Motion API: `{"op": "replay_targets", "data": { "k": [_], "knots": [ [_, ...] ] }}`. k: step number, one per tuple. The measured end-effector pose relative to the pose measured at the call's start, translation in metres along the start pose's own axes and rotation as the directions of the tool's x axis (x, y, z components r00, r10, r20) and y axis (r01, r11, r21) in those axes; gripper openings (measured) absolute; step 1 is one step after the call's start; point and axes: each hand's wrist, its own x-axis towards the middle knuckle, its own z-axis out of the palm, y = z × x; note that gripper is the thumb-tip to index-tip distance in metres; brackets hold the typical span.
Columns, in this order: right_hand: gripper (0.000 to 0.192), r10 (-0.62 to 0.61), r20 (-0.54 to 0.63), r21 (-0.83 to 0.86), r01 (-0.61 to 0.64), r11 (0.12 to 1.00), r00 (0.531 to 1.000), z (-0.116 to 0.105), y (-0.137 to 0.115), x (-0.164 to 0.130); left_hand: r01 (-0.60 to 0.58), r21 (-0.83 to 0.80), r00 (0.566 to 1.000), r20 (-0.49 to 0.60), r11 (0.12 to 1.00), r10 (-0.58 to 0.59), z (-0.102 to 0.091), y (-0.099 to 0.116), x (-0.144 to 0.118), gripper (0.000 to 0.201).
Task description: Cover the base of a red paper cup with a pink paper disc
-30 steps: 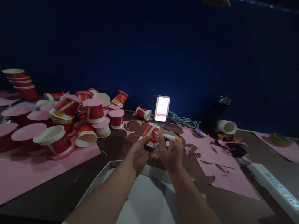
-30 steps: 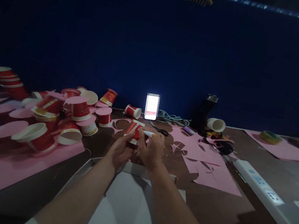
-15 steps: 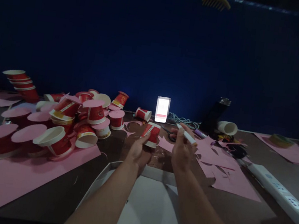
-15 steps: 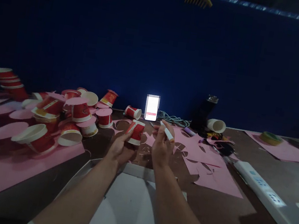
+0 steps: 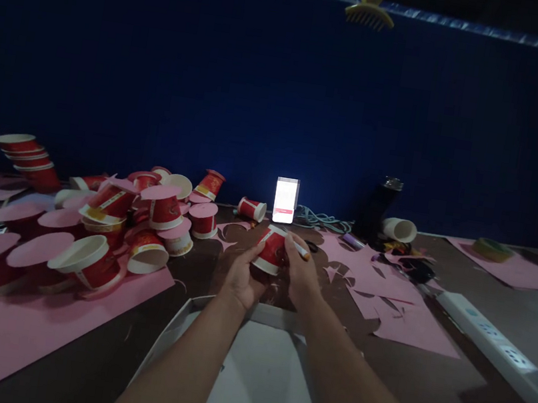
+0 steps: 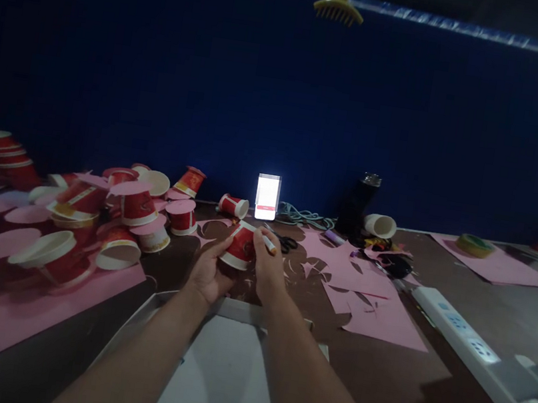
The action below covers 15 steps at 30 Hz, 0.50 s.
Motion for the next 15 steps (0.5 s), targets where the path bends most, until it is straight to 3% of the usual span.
{"op": "replay_targets", "data": {
  "k": [6, 10, 12, 15],
  "knots": [
    [0.051, -0.020, -0.051, -0.128, 0.013, 0.992, 0.999, -0.005, 0.002, 0.006, -0.075, 0.121, 0.997, 0.046, 0.990, 0.069, 0.000, -0.012, -0.001, 0.025],
    [0.051, -0.188, -0.083, -0.320, 0.153, 0.935, 0.979, -0.010, 0.004, 0.009, -0.130, 0.130, 0.991, 0.049, 0.983, 0.124, -0.005, -0.015, 0.005, 0.027],
    [0.049, -0.361, -0.089, -0.396, 0.300, 0.868, 0.928, -0.012, 0.000, 0.007, -0.142, 0.115, 0.990, 0.007, 0.983, 0.142, -0.007, -0.013, 0.008, 0.025],
    [0.043, -0.604, 0.001, -0.488, 0.527, 0.695, 0.797, -0.014, -0.014, -0.002, -0.166, 0.103, 0.984, -0.050, 0.981, 0.172, -0.008, -0.011, 0.011, 0.021]
  ]
}}
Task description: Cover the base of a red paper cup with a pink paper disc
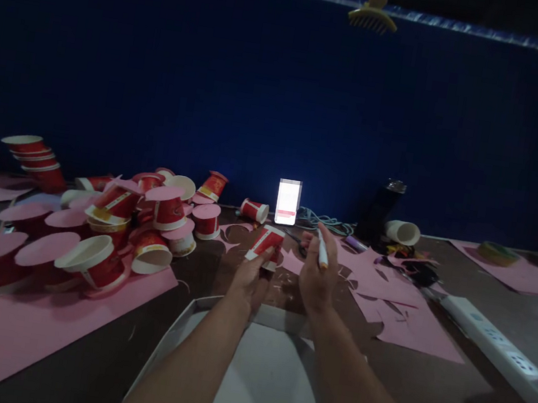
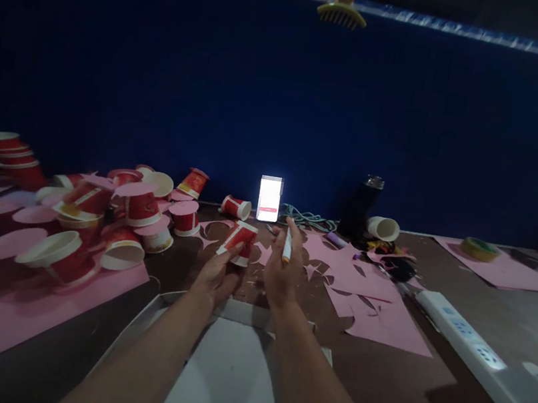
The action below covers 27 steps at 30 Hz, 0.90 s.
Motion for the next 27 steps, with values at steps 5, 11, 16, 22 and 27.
{"op": "replay_targets", "data": {
  "k": [5, 11, 16, 22, 27],
  "knots": [
    [0.026, -0.298, 0.195, -0.150, 0.328, 0.933, 0.935, -0.008, -0.020, -0.006, -0.082, 0.009, 0.996, 0.044, 0.997, 0.082, 0.001, 0.001, -0.002, 0.026],
    [0.022, -0.345, 0.306, -0.237, 0.422, 0.875, 0.887, -0.005, -0.019, -0.009, -0.150, 0.048, 0.988, 0.034, 0.988, 0.148, 0.003, 0.001, -0.005, 0.027],
    [0.021, -0.351, 0.329, -0.292, 0.447, 0.845, 0.877, -0.004, -0.016, -0.010, -0.163, 0.075, 0.987, 0.022, 0.984, 0.162, 0.003, 0.000, -0.004, 0.034],
    [0.019, -0.396, 0.335, -0.281, 0.491, 0.824, 0.855, -0.002, -0.015, -0.010, -0.158, 0.063, 0.987, 0.005, 0.985, 0.158, 0.005, 0.001, -0.006, 0.035],
    [0.019, -0.372, 0.350, -0.302, 0.480, 0.824, 0.859, -0.002, -0.015, -0.010, -0.145, 0.061, 0.989, 0.001, 0.987, 0.146, 0.005, 0.002, -0.007, 0.029]
  ]
}}
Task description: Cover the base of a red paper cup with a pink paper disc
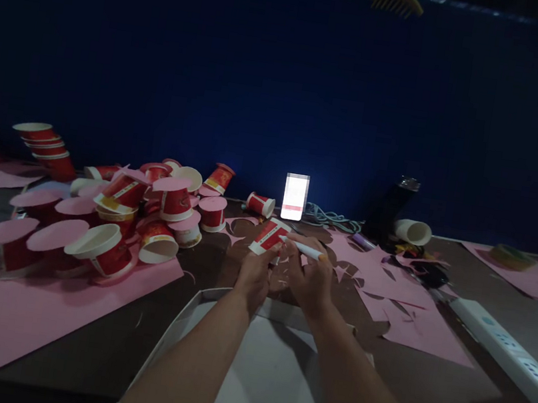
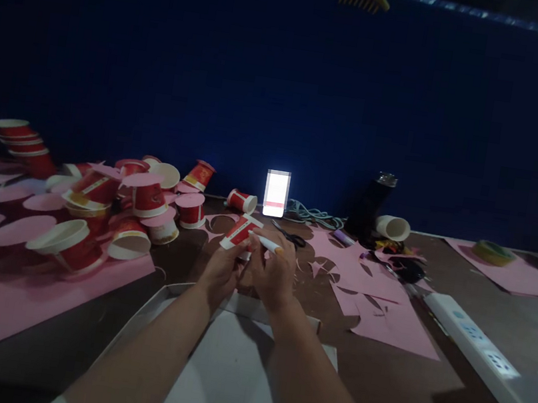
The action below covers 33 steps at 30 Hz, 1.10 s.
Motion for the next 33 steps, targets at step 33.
{"op": "replay_targets", "data": {
  "k": [33],
  "knots": [
    [0.020, 0.035, 0.035, -0.032, -0.033, 0.999, 0.999, 0.0031, 0.0027, -0.0019, 0.032, -0.011, 0.998, -0.054, 0.999, -0.032, 0.0009, 0.0012, 0.0006, 0.023]
  ]
}}
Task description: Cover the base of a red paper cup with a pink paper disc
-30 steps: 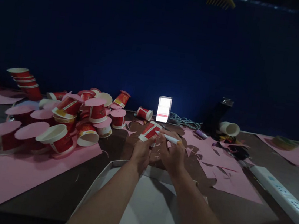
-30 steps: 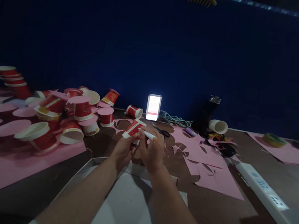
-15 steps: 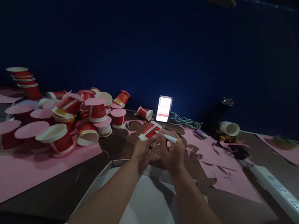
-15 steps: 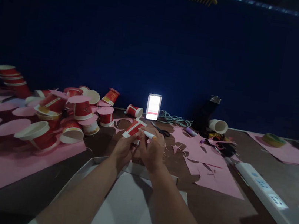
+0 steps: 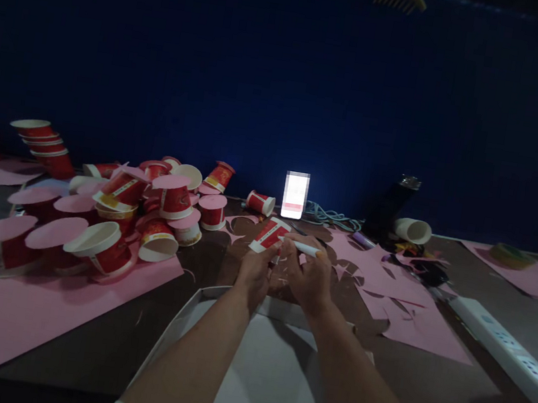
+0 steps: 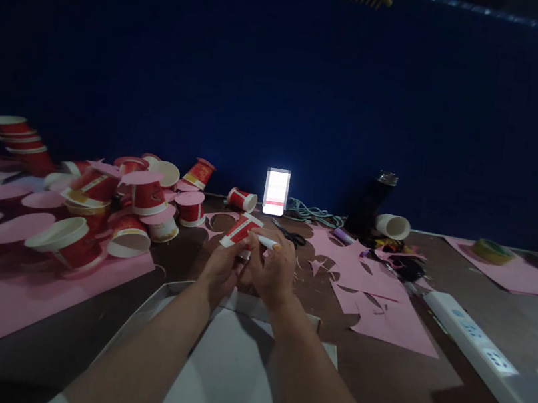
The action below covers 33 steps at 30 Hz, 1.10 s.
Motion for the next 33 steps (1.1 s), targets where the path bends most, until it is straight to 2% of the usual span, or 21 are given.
{"op": "replay_targets", "data": {
  "k": [4, 6, 9, 11, 17, 22, 29, 33],
  "knots": [
    [0.020, 0.018, -0.037, 0.045, -0.016, 0.999, 0.999, -0.003, -0.002, 0.001, 0.022, -0.007, 1.000, -0.002, 1.000, -0.022, -0.001, -0.001, 0.002, 0.020],
    [0.021, 0.088, -0.104, 0.097, -0.078, 0.992, 0.991, -0.006, -0.003, 0.002, 0.025, -0.015, 1.000, 0.012, 1.000, -0.024, -0.003, -0.002, 0.004, 0.021],
    [0.024, 0.239, -0.182, 0.175, -0.207, 0.962, 0.954, -0.010, -0.003, 0.004, 0.071, -0.034, 0.997, 0.025, 0.997, -0.070, -0.006, -0.003, 0.007, 0.020],
    [0.026, 0.269, -0.195, 0.188, -0.234, 0.954, 0.943, -0.011, -0.001, 0.005, 0.121, -0.044, 0.992, 0.034, 0.992, -0.119, -0.007, -0.003, 0.008, 0.018],
    [0.023, 0.101, -0.167, 0.127, -0.080, 0.989, 0.981, -0.008, -0.001, 0.007, 0.200, -0.079, 0.977, 0.087, 0.977, -0.193, -0.006, 0.002, 0.006, 0.010],
    [0.017, -0.036, -0.173, 0.113, 0.056, 0.992, 0.984, -0.005, -0.001, 0.007, 0.222, -0.071, 0.973, 0.086, 0.973, -0.216, -0.005, 0.004, 0.003, 0.013],
    [0.015, -0.112, -0.174, 0.073, 0.126, 0.989, 0.978, -0.003, 0.006, 0.004, 0.218, -0.073, 0.975, 0.054, 0.973, -0.215, -0.004, 0.005, 0.002, 0.015],
    [0.015, -0.088, -0.159, 0.065, 0.099, 0.993, 0.983, -0.003, 0.004, 0.004, 0.215, -0.059, 0.976, 0.058, 0.975, -0.211, -0.003, 0.005, 0.002, 0.016]
  ]
}}
